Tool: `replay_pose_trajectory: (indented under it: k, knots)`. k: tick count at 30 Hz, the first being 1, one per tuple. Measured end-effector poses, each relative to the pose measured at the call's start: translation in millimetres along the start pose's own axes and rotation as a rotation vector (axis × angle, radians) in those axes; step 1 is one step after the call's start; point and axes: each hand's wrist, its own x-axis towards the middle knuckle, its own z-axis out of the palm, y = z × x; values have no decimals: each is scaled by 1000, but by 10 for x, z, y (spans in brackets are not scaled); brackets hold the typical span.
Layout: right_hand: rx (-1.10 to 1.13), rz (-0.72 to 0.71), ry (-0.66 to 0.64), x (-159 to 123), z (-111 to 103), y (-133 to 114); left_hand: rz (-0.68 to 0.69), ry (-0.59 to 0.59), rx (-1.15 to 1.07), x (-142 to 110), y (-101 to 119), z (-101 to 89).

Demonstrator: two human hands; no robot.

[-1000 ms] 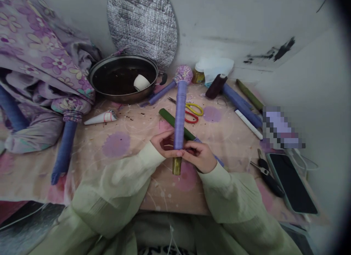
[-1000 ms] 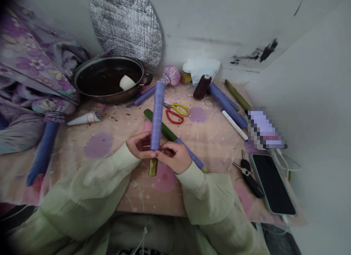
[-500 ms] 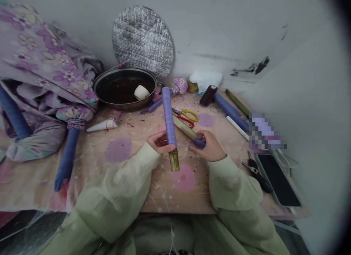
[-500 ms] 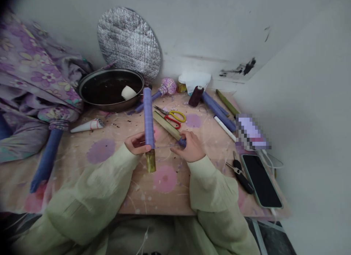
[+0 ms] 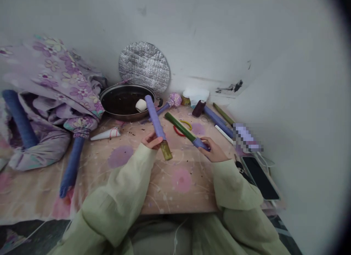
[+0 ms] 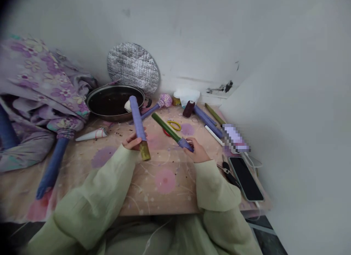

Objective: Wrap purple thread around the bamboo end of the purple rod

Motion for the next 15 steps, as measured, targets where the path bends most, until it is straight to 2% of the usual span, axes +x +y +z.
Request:
replay_pose_trajectory:
  k: [6,8,10,12,15]
  knots:
    - [326,26,-72,-253,-187,-125,101,87,-87,135,235,-160]
    - [389,9,-91,-360,-264,-129,160,229,-134,176,310,-218]
    - [436,-18,-117,-479,-356,-117,182,272,-152,201,362,-259]
    - [502,-68,-229,-598,-464,-113,197,301,-161,210,389,-280]
    - [279,-60,-453,-749,-637,-174,218,334,-170,215,413,-294]
